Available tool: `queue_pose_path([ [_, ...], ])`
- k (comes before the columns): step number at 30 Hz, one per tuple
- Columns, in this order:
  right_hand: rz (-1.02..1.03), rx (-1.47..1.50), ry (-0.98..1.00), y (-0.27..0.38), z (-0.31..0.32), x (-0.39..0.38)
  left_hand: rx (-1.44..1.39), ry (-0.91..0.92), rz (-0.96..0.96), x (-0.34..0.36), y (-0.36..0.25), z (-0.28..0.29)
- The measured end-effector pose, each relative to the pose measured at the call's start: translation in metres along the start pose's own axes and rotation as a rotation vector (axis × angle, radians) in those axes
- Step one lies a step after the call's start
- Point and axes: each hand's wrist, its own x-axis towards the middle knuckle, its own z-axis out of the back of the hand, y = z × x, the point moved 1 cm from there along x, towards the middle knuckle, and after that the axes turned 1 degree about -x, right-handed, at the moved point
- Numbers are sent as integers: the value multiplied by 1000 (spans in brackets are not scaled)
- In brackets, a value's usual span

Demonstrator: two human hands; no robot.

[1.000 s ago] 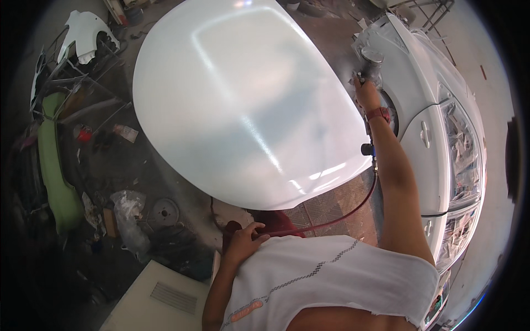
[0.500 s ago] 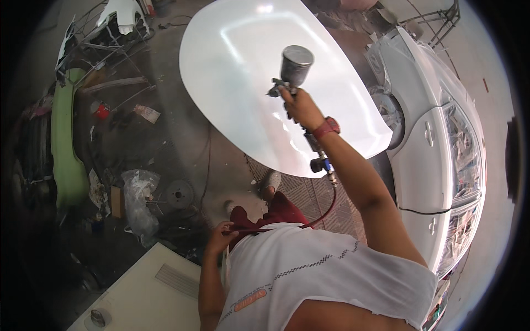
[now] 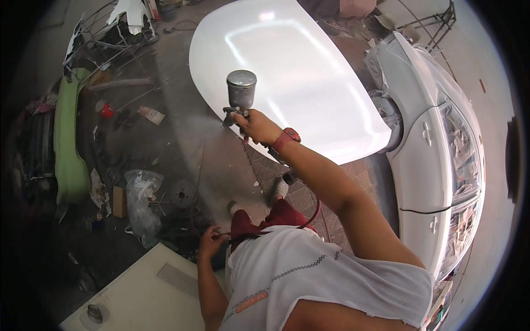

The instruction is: The person prepares white paint by pouring it into a spray gun cup, then walks to a white car hood and applies multiple coats of paint using the spray gun. The person moves around the hood to cover different areas evenly.

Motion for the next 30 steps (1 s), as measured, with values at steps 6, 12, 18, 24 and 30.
queue_pose_path([
  [6, -97, -99, -253, -45, 105, -31, 77, 124, -91, 13, -46, -43],
  [12, -149, -69, -476, -98, 241, -56, 157, 226, -130, 30, -118, -117],
  [18, -139, -96, -580, -156, 364, -66, 211, 327, -176, 56, -190, -189],
  [24, -164, -87, -659, -206, 460, -64, 260, 396, -180, 77, -252, -252],
  [30, -232, -193, -748, -257, 538, -50, 296, 439, -149, 85, -289, -288],
])
